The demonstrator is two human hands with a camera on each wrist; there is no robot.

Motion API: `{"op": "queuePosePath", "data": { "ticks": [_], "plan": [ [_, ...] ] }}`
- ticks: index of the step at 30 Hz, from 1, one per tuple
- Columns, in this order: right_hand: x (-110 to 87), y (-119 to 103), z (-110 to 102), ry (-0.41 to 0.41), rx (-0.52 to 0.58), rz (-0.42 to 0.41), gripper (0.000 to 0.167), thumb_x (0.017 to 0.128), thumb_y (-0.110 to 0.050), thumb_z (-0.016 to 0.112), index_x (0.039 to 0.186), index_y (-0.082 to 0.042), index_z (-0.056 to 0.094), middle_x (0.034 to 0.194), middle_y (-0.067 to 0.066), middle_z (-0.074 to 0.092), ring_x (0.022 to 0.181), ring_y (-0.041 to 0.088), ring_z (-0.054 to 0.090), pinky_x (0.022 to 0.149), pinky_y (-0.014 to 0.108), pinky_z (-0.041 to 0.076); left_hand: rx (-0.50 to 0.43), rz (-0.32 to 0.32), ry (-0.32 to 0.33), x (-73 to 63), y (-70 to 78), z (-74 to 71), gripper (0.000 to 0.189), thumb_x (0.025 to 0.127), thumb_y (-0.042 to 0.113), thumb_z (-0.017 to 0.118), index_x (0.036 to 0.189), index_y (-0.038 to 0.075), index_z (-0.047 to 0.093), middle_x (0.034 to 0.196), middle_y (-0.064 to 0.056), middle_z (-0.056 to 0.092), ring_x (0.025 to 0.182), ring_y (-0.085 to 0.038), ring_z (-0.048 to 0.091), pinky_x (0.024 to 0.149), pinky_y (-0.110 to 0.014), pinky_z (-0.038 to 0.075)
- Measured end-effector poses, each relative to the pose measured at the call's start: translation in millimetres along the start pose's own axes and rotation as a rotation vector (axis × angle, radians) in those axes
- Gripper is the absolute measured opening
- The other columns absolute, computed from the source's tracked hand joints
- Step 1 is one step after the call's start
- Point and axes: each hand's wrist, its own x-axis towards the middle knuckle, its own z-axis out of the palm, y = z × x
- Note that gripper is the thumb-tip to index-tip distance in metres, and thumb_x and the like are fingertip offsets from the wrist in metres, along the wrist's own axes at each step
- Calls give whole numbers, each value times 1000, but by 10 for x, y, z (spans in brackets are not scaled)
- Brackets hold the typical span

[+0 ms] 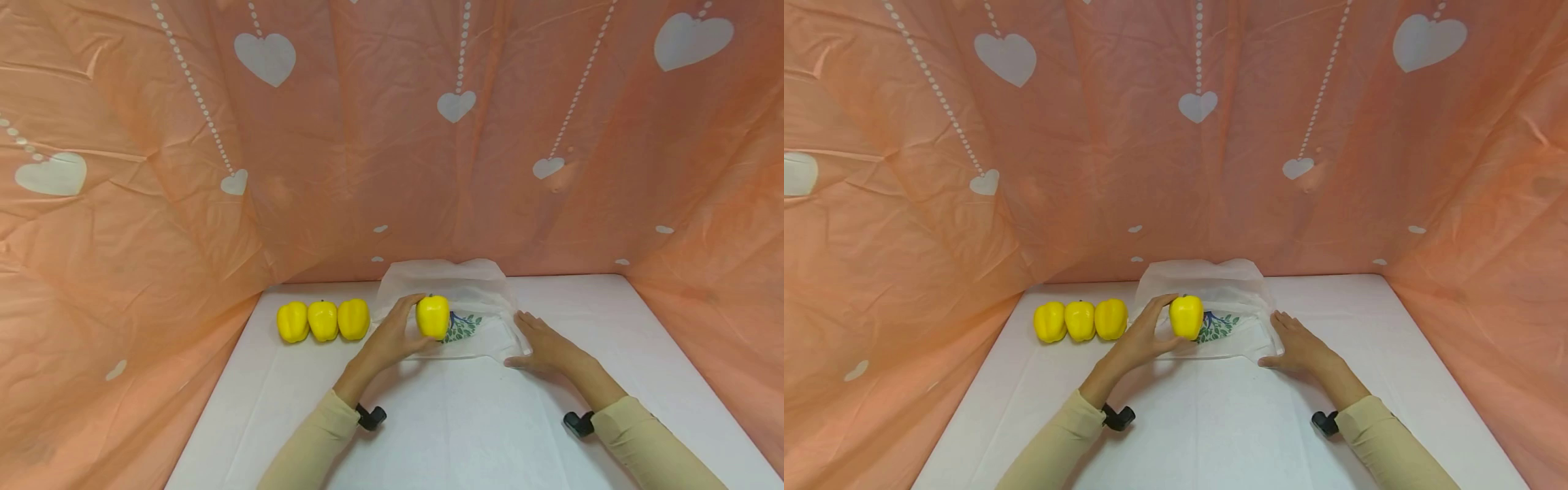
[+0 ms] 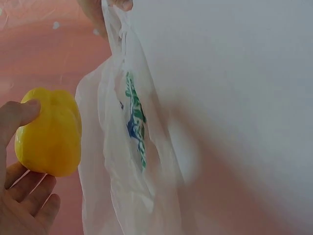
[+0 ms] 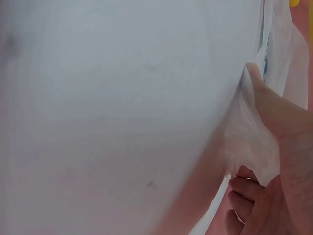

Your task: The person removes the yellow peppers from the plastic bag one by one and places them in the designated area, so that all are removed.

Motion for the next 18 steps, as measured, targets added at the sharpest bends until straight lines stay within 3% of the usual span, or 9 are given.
{"op": "queuePosePath", "data": {
  "ticks": [9,18],
  "plan": [
    [-12,-11,-7,15,-8,-13,117,88,-57,84,164,12,26,168,38,24,153,62,24,121,75,27,47,-10,2,-75,-108,-116,85,91,17,87,161,7,39,163,-13,45,149,-30,47,126,-46,38],
    [-19,-15,0,11,16,-5,118,88,-58,83,164,11,25,169,37,22,153,63,21,121,76,26,4,-13,25,-171,-144,-248,85,90,10,87,160,4,40,162,-17,44,148,-37,46,124,-52,40]
  ]
}}
